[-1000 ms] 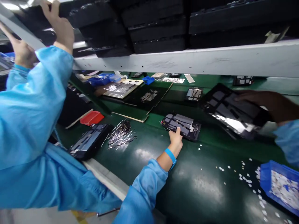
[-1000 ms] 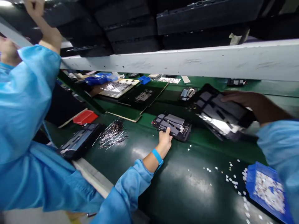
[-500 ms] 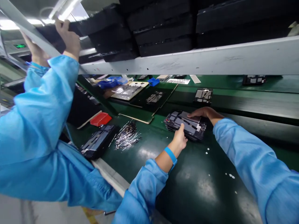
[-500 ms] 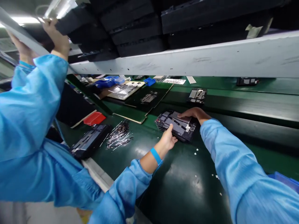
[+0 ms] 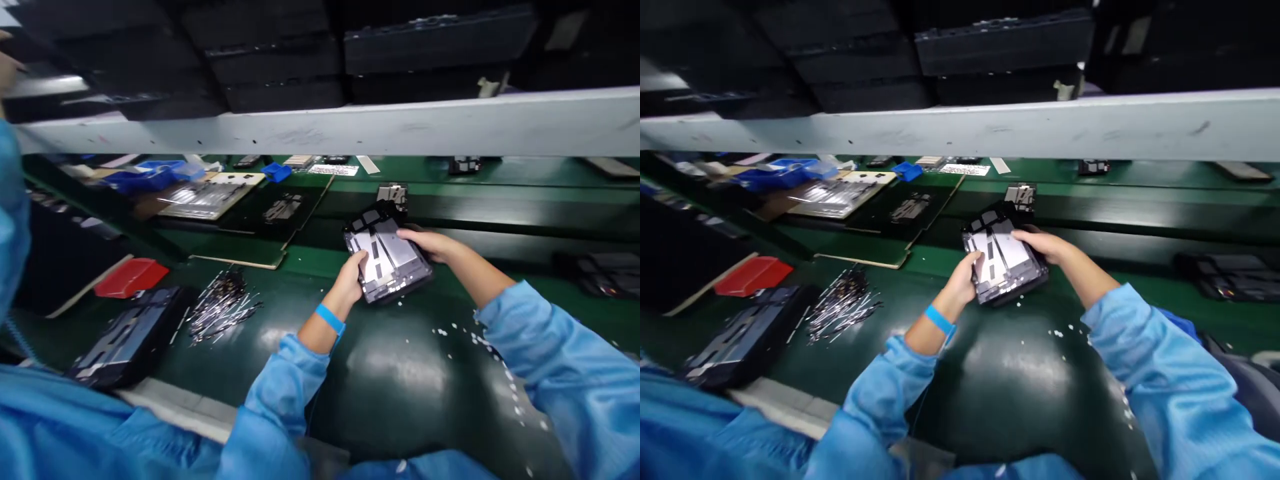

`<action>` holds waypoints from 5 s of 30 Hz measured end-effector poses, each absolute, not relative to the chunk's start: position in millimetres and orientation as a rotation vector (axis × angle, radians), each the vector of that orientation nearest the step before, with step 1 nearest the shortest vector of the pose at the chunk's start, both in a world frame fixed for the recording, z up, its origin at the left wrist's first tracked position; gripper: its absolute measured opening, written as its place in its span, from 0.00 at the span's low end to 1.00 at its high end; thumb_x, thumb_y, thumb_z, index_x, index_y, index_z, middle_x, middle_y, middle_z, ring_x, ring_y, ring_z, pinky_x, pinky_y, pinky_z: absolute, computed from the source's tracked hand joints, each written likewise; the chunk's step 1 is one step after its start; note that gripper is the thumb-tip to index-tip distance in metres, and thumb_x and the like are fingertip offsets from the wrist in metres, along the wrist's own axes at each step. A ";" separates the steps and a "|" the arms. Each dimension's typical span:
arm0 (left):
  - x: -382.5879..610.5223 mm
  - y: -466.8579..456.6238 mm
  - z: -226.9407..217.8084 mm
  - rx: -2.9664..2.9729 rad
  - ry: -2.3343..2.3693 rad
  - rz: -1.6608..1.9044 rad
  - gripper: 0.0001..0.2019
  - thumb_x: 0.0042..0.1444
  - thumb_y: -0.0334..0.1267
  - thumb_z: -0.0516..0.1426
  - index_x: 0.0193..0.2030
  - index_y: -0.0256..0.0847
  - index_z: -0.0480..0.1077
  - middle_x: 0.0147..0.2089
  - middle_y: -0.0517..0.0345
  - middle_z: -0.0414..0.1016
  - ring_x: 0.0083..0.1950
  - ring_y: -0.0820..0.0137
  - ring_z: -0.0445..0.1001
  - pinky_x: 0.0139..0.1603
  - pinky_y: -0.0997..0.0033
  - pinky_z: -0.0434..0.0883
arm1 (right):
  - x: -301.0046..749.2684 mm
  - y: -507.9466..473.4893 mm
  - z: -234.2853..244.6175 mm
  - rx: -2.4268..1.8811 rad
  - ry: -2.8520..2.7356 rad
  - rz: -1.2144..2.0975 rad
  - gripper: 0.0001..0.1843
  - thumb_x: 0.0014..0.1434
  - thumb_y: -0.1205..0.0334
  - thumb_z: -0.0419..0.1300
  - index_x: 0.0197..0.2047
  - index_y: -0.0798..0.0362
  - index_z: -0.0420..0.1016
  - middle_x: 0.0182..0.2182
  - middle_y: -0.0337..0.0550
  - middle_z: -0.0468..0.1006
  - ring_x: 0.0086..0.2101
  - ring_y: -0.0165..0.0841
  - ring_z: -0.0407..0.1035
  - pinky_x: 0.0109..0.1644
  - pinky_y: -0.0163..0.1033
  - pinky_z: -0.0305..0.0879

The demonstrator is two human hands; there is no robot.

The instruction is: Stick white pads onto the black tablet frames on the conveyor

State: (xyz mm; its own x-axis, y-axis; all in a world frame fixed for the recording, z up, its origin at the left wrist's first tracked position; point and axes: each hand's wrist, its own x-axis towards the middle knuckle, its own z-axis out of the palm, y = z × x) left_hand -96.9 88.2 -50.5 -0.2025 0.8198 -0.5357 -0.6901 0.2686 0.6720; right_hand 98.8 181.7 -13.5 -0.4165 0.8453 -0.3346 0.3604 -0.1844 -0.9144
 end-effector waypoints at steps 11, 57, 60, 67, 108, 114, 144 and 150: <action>-47.2 -175.4 -93.4 0.602 1.178 0.898 0.38 0.54 0.56 0.69 0.71 0.58 0.69 0.72 0.56 0.71 0.78 0.49 0.61 0.79 0.49 0.61 | 189.1 -187.9 -134.7 -1.537 -0.858 1.467 0.39 0.60 0.30 0.61 0.73 0.23 0.65 0.73 0.25 0.63 0.75 0.47 0.49 0.78 0.58 0.46; -2.4 -120.1 -77.4 1.578 1.433 1.064 0.07 0.59 0.32 0.62 0.44 0.41 0.79 0.38 0.57 0.80 0.37 0.70 0.75 0.39 0.71 0.70 | 176.9 -85.8 -64.8 -1.393 -1.620 1.278 0.09 0.58 0.54 0.61 0.35 0.49 0.78 0.29 0.39 0.81 0.30 0.33 0.74 0.34 0.37 0.66; 0.9 -118.6 -72.9 1.551 1.480 1.069 0.06 0.62 0.32 0.59 0.40 0.41 0.79 0.36 0.57 0.80 0.35 0.70 0.75 0.38 0.71 0.70 | 174.2 -89.7 -64.9 -1.391 -1.722 1.119 0.09 0.61 0.56 0.60 0.38 0.48 0.80 0.32 0.40 0.84 0.34 0.35 0.78 0.38 0.39 0.69; -2.6 -123.4 -63.5 2.015 1.535 1.033 0.07 0.64 0.30 0.59 0.37 0.42 0.78 0.36 0.56 0.80 0.39 0.67 0.76 0.43 0.67 0.70 | 174.8 -100.5 -67.2 -1.329 -2.051 0.664 0.14 0.68 0.61 0.55 0.46 0.50 0.84 0.42 0.45 0.87 0.42 0.41 0.81 0.47 0.44 0.73; 2.7 -123.5 -70.7 1.722 1.436 1.203 0.07 0.55 0.25 0.59 0.33 0.42 0.75 0.39 0.56 0.84 0.42 0.68 0.82 0.46 0.67 0.77 | 170.3 -108.6 -68.9 -1.406 -2.132 0.382 0.11 0.67 0.62 0.57 0.35 0.49 0.79 0.33 0.45 0.83 0.34 0.39 0.76 0.40 0.40 0.63; 4.2 -124.7 -68.6 1.772 1.427 1.207 0.08 0.55 0.25 0.59 0.32 0.42 0.75 0.38 0.57 0.84 0.41 0.67 0.82 0.46 0.66 0.78 | 170.3 -107.3 -64.8 -1.459 -2.053 0.530 0.07 0.60 0.66 0.57 0.30 0.48 0.74 0.28 0.40 0.79 0.31 0.35 0.72 0.36 0.38 0.58; -43.2 -101.2 -72.8 2.415 1.398 0.817 0.11 0.69 0.32 0.57 0.54 0.41 0.78 0.50 0.52 0.83 0.51 0.62 0.79 0.54 0.60 0.74 | 173.4 -54.7 -24.3 -1.895 -2.164 0.920 0.17 0.64 0.52 0.58 0.28 0.50 0.81 0.27 0.42 0.82 0.30 0.35 0.73 0.34 0.38 0.57; -39.1 -95.4 -77.3 2.556 1.349 0.636 0.15 0.73 0.35 0.53 0.60 0.43 0.77 0.54 0.51 0.82 0.51 0.62 0.78 0.52 0.59 0.73 | 165.5 -50.3 -27.4 -1.990 -2.197 0.922 0.14 0.60 0.60 0.58 0.25 0.50 0.80 0.24 0.41 0.80 0.28 0.33 0.70 0.31 0.39 0.53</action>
State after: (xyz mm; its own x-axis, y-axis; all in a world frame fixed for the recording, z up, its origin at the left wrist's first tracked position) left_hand -39.1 -95.4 -77.3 0.4966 0.8196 0.2857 0.7418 -0.5716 0.3506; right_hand 165.5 -50.3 -27.4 -0.1777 0.9181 -0.3543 0.8959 0.0020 -0.4442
